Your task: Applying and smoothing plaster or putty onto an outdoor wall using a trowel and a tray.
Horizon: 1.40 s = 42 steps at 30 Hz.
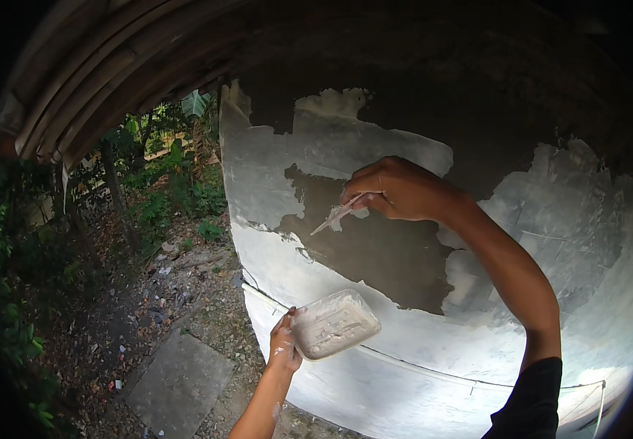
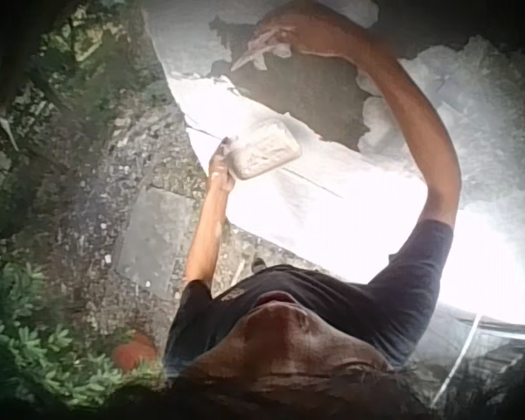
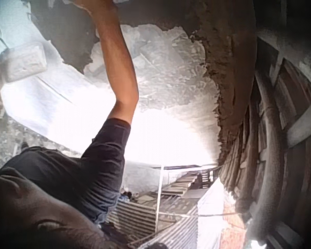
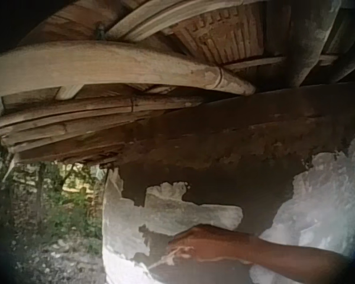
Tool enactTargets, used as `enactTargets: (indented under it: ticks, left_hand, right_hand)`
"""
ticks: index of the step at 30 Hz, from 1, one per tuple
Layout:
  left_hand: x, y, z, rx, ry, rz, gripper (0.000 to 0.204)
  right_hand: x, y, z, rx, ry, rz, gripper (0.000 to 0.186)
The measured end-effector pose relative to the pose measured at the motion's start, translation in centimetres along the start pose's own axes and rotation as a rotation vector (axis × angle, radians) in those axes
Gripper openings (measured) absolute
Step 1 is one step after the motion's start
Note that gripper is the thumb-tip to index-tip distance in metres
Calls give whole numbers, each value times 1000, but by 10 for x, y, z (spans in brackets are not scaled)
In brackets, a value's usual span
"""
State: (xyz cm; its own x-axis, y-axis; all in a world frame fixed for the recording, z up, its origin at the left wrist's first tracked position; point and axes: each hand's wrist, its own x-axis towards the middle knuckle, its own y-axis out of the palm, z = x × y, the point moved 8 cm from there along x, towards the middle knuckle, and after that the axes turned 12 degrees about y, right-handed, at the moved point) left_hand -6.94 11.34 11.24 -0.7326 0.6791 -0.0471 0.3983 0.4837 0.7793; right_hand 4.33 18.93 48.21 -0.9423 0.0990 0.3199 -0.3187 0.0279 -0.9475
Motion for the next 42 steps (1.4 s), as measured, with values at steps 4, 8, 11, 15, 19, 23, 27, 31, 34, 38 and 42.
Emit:
enactTargets:
  ticks: [4, 8, 11, 15, 19, 23, 27, 31, 34, 38, 42]
  left_hand:
    - [12, 6, -21, -9, 44, 12, 23]
    - [1, -17, -34, 3, 82, -121, 23]
    - [-12, -49, -22, -32, 69, -182, 26]
    - [-23, -135, 36, -81, 129, -200, 32]
    - [-43, -214, 108, -185, 74, -238, 44]
    - [-67, -188, 81, 84, 78, -463, 41]
    - [-48, -167, 60, 54, 199, -268, 40]
    - [-22, -102, -2, -34, 200, -198, 31]
    - [6, -63, -42, 38, 209, -235, 31]
    - [15, -55, -62, -29, 206, -196, 19]
    - [9, -69, -73, -40, 270, -199, 35]
  right_hand:
    - [92, -55, 26, -497, -279, -284, 10]
    - [191, -56, 41, -829, -321, -325, 9]
    - [259, -33, 44, -890, -509, -414, 10]
    - [335, -3, 36, -1094, -333, -436, 10]
    - [377, 27, 32, -1163, -188, -472, 8]
    - [390, 24, 2, -1162, -111, -540, 9]
    - [388, 14, -22, -1090, -35, -359, 12]
    - [343, 5, -9, -1054, -149, -309, 14]
    - [300, -17, -21, -1058, -165, -246, 14]
    - [255, -38, -4, -1165, -128, -130, 12]
    - [257, -29, 25, -1186, -184, -118, 12]
